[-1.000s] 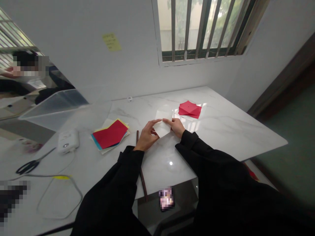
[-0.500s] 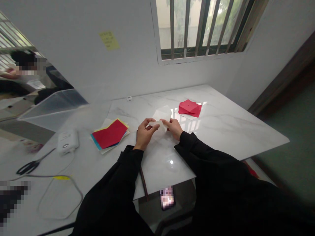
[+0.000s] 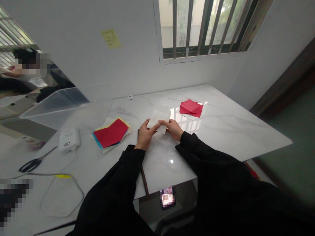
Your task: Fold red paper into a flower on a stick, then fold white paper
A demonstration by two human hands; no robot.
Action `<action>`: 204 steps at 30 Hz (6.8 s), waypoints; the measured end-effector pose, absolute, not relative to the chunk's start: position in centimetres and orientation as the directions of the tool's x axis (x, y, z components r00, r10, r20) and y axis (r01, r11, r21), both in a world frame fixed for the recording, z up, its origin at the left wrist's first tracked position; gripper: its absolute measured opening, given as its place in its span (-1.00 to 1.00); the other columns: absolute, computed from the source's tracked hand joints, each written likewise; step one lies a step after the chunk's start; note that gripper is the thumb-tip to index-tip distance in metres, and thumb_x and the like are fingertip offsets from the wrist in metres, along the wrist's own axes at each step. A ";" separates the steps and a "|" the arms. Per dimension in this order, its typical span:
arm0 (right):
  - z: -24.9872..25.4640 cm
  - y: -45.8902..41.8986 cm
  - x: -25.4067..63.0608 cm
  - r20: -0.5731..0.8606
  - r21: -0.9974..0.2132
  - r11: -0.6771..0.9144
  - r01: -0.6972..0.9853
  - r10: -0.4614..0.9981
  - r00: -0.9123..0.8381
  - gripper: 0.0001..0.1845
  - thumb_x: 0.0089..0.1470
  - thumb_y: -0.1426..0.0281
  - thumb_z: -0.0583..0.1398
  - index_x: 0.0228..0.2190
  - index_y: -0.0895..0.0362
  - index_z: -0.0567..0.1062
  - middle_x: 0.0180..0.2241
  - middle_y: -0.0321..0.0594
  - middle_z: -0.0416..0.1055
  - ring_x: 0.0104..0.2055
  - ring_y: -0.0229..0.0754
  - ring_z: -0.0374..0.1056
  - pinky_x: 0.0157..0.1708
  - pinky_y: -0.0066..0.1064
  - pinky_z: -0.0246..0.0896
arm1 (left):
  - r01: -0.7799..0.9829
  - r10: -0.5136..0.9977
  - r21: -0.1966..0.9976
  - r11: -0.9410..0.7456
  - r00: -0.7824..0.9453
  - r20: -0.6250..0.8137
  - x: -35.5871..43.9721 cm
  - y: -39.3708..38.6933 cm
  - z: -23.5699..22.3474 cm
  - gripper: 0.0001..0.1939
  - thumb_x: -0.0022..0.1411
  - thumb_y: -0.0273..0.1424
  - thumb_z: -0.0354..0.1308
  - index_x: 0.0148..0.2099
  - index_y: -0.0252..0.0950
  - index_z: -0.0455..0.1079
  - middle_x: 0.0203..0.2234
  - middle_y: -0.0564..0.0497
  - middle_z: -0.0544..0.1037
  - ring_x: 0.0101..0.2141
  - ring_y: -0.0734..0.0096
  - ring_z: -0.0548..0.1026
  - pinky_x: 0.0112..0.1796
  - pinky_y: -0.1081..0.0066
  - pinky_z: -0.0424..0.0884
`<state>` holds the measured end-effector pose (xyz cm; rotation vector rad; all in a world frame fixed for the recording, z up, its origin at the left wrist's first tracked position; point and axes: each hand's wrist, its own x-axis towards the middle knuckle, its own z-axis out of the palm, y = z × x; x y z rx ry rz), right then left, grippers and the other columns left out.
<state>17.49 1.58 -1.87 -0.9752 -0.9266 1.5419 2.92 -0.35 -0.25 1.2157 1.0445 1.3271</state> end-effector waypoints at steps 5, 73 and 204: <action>-2.0 2.0 17.8 -0.123 -0.936 -0.156 -0.316 0.985 -0.122 -0.62 0.00 0.14 0.40 -0.24 0.15 0.58 -0.27 -0.17 0.58 -0.29 -0.23 0.46 -0.32 -0.44 0.32 | -0.142 0.998 0.988 -0.056 0.002 0.057 2.6 -0.2 -0.1 -0.32 -0.10 -0.18 0.53 0.05 -0.33 0.50 -0.14 -0.16 0.67 -0.24 0.20 0.63 -0.26 0.34 0.55; -2.2 2.8 19.3 0.050 -0.982 0.005 -0.186 0.969 -0.240 -0.54 -0.11 0.12 0.47 -0.30 0.24 0.64 -0.37 -0.15 0.59 -0.39 -0.24 0.41 -0.39 -0.44 0.26 | -0.177 0.997 0.984 -0.015 0.067 0.027 1.4 0.7 -0.3 -0.39 -0.07 -0.14 0.50 -0.02 -0.40 0.56 -0.22 -0.15 0.68 -0.23 0.14 0.61 -0.18 0.28 0.50; -2.2 4.0 20.1 0.091 -0.993 0.107 0.052 0.963 -0.254 -0.45 -0.07 -0.03 0.42 -0.54 0.23 0.49 -0.66 -0.36 0.26 -0.60 -0.38 0.09 -0.59 -0.46 -0.06 | 0.071 1.000 0.997 -0.012 -0.026 0.014 1.0 1.2 -0.9 -0.41 -0.09 0.01 0.47 -0.19 -0.40 0.63 -0.34 -0.13 0.67 -0.37 0.25 0.55 -0.37 0.38 0.40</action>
